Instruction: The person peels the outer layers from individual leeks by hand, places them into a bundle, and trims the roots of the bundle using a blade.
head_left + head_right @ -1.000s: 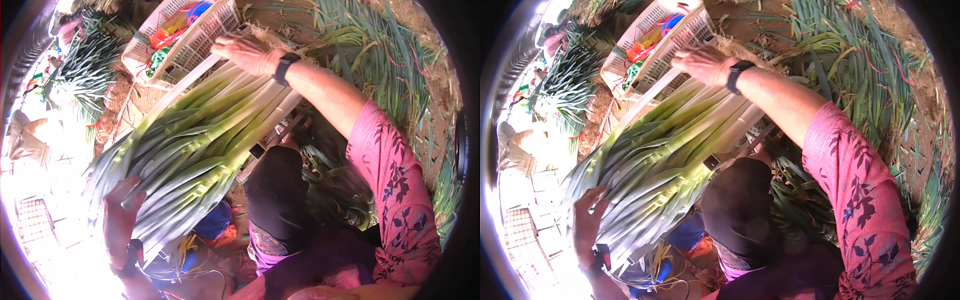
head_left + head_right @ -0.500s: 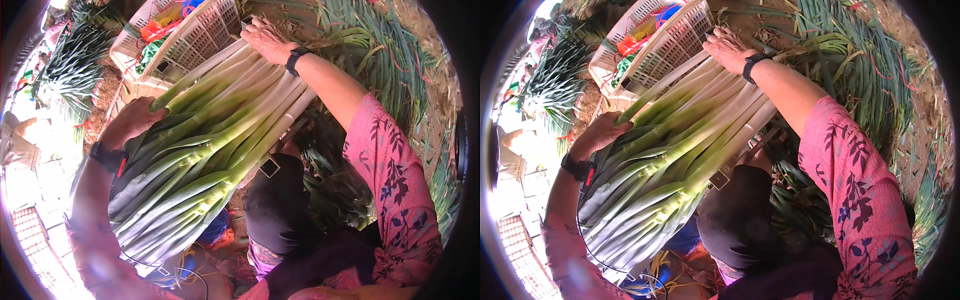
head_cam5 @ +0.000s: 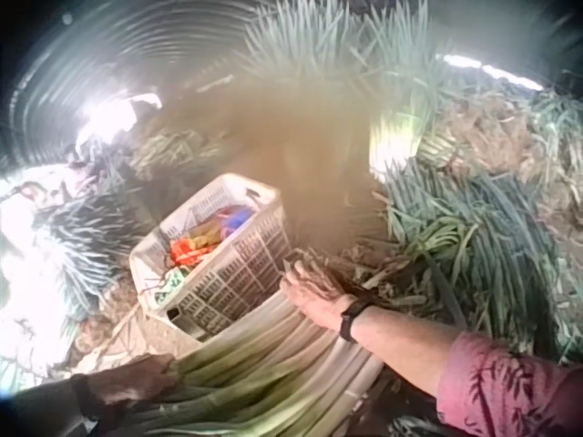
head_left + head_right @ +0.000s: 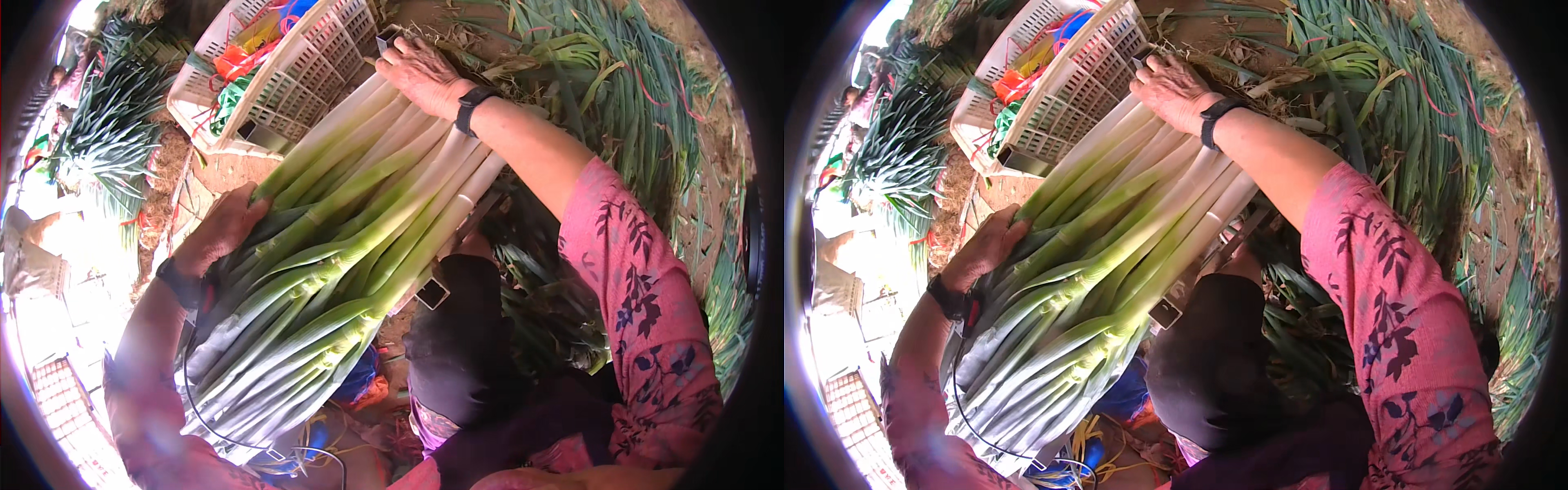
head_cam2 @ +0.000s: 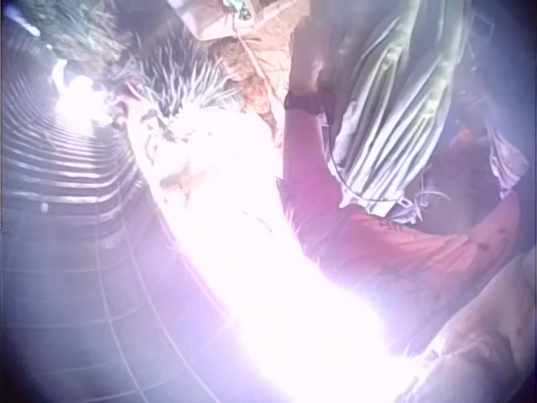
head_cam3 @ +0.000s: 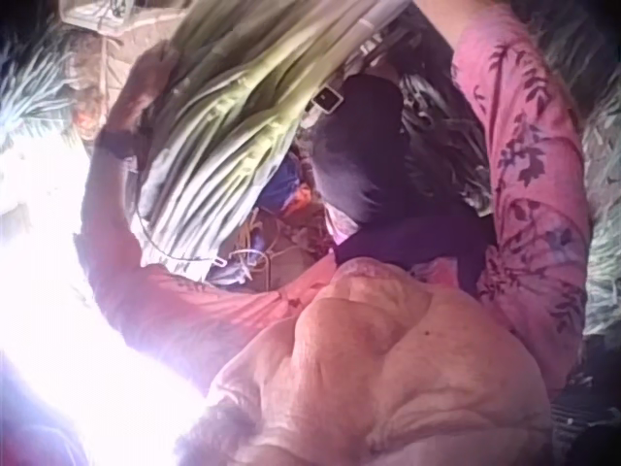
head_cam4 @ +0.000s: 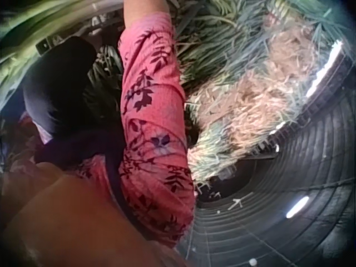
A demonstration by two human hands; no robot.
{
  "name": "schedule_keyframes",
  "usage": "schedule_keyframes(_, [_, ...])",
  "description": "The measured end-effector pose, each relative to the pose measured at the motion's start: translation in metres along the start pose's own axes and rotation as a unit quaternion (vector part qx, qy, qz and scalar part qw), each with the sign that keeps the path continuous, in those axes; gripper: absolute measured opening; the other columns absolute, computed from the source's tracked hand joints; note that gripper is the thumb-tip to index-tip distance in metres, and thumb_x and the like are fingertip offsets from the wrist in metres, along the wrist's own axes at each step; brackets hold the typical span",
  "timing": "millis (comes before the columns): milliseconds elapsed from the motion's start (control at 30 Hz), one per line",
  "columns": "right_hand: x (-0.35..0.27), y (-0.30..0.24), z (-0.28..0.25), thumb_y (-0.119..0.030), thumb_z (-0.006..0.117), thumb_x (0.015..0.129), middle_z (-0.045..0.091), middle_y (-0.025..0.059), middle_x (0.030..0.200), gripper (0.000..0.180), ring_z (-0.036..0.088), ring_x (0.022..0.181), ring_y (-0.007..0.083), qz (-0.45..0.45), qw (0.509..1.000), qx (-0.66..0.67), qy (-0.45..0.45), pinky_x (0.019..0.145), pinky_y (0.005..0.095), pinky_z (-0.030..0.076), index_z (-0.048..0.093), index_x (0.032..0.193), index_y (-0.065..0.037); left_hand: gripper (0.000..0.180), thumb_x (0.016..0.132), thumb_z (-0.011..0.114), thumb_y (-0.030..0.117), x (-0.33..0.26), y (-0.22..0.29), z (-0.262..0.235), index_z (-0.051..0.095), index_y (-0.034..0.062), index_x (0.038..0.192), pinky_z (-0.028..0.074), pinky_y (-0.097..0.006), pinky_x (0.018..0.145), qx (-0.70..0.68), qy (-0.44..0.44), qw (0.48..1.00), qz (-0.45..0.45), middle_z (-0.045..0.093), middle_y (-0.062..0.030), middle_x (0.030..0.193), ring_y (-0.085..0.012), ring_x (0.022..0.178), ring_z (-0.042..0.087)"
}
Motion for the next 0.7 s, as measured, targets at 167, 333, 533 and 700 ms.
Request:
schedule_keyframes(167, [0.007, -0.011, -0.005, -0.008, 0.059, 0.079, 0.056, 0.0092, 0.106, 0.012, 0.051, 0.109, 0.0268, -0.003, 0.999, -0.042, 0.012, 0.093, 0.0422, 0.042, 0.063, 0.089, -0.008, 0.034, 0.094, 0.05, 0.026, 0.027, -0.006, 0.001, 0.053, -0.0046, 0.109, 0.044, -0.045, 0.085, 0.071, 0.0, 0.997, -0.04, 0.061, -0.0287, 0.101, -0.0425, 0.1, 0.058])
schedule_keyframes(333, [-0.001, -0.003, 0.007, -0.004, 0.061, 0.076, 0.055, 0.013, 0.1, 0.011, 0.057, 0.097, 0.0307, -0.019, 0.999, -0.024, 0.037, 0.081, 0.0422, 0.049, 0.06, 0.086, -0.004, 0.033, 0.095, 0.049, 0.024, 0.036, 0.003, 0.012, 0.05, -0.0007, 0.116, 0.043, -0.046, 0.09, 0.179, 0.053, 0.982, -0.021, 0.056, -0.0284, 0.111, -0.0425, 0.108, 0.053])
schedule_keyframes(533, [0.009, -0.003, 0.007, -0.007, 0.059, 0.078, 0.059, 0.0119, 0.094, 0.005, 0.061, 0.09, 0.0284, -0.043, 0.999, -0.005, -0.012, 0.073, 0.0412, 0.052, 0.061, 0.082, -0.005, 0.047, 0.099, 0.045, 0.027, 0.051, -0.026, 0.017, 0.035, 0.0052, 0.139, 0.037, -0.043, 0.104, -0.001, -0.094, 0.994, -0.062, 0.051, -0.0244, 0.131, -0.0375, 0.124, 0.047])
schedule_keyframes(700, [0.018, -0.015, -0.016, -0.007, 0.062, 0.079, 0.065, 0.0137, 0.09, 0.009, 0.064, 0.085, 0.0241, -0.052, 0.989, -0.031, -0.133, 0.077, 0.0356, 0.052, 0.064, 0.087, -0.004, 0.054, 0.1, 0.038, 0.028, 0.066, -0.043, 0.032, 0.025, 0.0008, 0.144, 0.04, -0.044, 0.099, 0.117, -0.138, 0.983, -0.026, 0.053, -0.0323, 0.122, -0.0433, 0.116, 0.051])
Point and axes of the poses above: each hand's wrist, its own x-axis towards the middle knuckle, its own z-axis out of the palm, y = z × x, the point moved 2 cm from there along x, towards the middle knuckle
